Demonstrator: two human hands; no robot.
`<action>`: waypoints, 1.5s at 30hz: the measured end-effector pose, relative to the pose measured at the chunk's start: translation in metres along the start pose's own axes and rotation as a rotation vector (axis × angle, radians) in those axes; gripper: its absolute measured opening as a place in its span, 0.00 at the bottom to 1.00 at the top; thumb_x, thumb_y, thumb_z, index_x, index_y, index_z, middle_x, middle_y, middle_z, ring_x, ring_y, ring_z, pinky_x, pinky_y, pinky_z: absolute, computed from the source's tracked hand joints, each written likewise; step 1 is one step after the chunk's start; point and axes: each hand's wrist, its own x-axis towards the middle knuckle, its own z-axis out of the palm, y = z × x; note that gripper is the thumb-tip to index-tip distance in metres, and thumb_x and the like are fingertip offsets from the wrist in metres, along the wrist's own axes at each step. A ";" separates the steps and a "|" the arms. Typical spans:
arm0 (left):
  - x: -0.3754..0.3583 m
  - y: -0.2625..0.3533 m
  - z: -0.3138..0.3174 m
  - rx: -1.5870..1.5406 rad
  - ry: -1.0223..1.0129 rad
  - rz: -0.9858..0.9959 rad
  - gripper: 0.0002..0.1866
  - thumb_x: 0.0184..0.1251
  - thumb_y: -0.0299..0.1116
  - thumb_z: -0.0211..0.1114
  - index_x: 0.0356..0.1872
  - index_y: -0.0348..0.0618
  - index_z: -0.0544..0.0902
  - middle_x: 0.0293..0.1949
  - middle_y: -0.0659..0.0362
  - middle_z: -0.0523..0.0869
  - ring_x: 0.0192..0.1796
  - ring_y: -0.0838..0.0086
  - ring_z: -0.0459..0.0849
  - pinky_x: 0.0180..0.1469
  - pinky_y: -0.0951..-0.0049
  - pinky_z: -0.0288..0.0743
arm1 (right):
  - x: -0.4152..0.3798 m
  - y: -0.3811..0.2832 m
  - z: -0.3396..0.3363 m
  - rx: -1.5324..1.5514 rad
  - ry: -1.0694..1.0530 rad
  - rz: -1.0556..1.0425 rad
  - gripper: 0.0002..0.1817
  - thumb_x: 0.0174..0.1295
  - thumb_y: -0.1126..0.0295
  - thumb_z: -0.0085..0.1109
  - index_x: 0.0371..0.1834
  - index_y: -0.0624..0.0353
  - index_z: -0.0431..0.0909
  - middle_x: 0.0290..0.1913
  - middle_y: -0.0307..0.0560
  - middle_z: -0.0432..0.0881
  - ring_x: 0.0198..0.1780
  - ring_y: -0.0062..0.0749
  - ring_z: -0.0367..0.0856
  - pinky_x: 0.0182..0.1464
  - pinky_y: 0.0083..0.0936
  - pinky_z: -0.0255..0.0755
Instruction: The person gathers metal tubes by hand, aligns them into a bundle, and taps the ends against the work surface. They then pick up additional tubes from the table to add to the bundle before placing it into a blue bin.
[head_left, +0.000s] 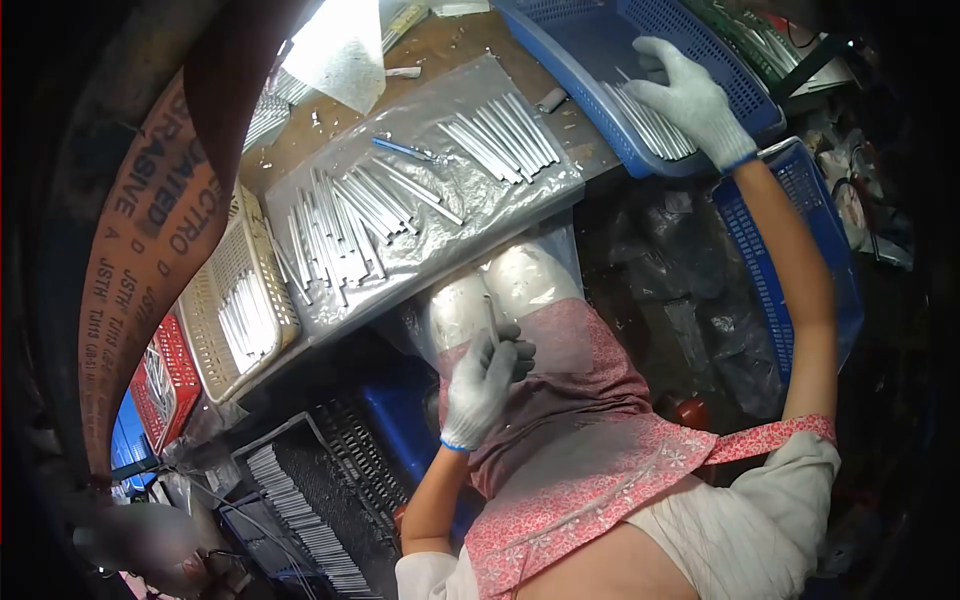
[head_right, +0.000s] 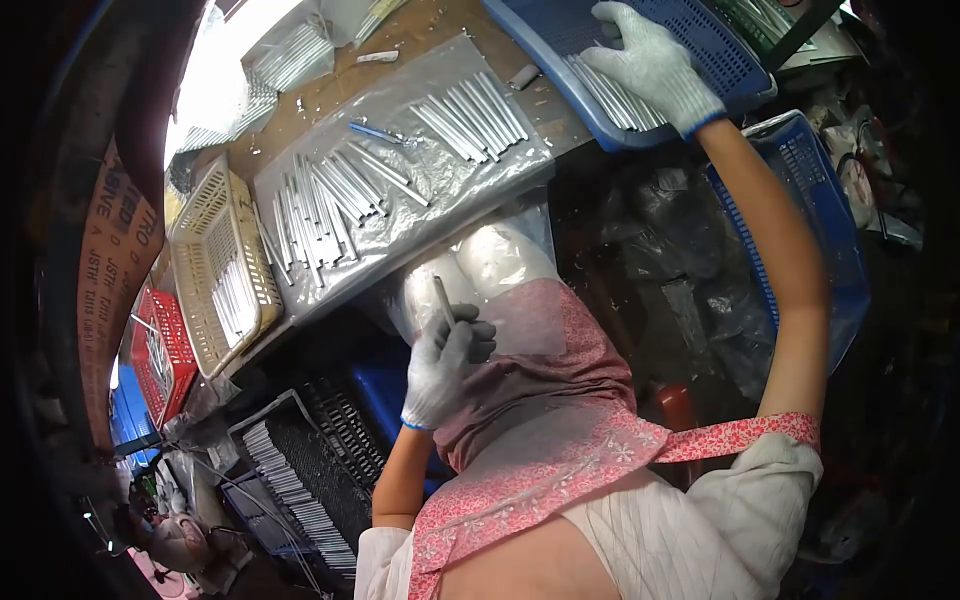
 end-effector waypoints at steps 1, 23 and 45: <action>0.002 0.016 0.000 -0.152 -0.060 -0.032 0.18 0.76 0.38 0.56 0.56 0.35 0.74 0.40 0.53 0.85 0.38 0.72 0.84 0.43 0.72 0.81 | -0.012 -0.007 0.000 0.074 0.057 -0.114 0.27 0.62 0.60 0.62 0.60 0.66 0.73 0.49 0.54 0.83 0.51 0.35 0.81 0.56 0.29 0.76; 0.014 0.033 0.004 -0.429 -0.379 -0.235 0.21 0.71 0.40 0.63 0.56 0.37 0.71 0.46 0.55 0.81 0.41 0.76 0.80 0.46 0.76 0.77 | 0.045 0.048 0.018 -0.495 -0.250 0.229 0.21 0.63 0.53 0.55 0.46 0.61 0.78 0.44 0.56 0.84 0.48 0.49 0.82 0.53 0.39 0.74; -0.003 0.003 -0.054 -0.409 -0.043 -0.013 0.22 0.72 0.39 0.62 0.59 0.36 0.70 0.48 0.54 0.81 0.46 0.74 0.82 0.52 0.73 0.79 | 0.076 -0.052 0.234 -0.370 -0.264 0.083 0.26 0.57 0.66 0.63 0.58 0.63 0.69 0.50 0.64 0.82 0.53 0.54 0.83 0.54 0.46 0.77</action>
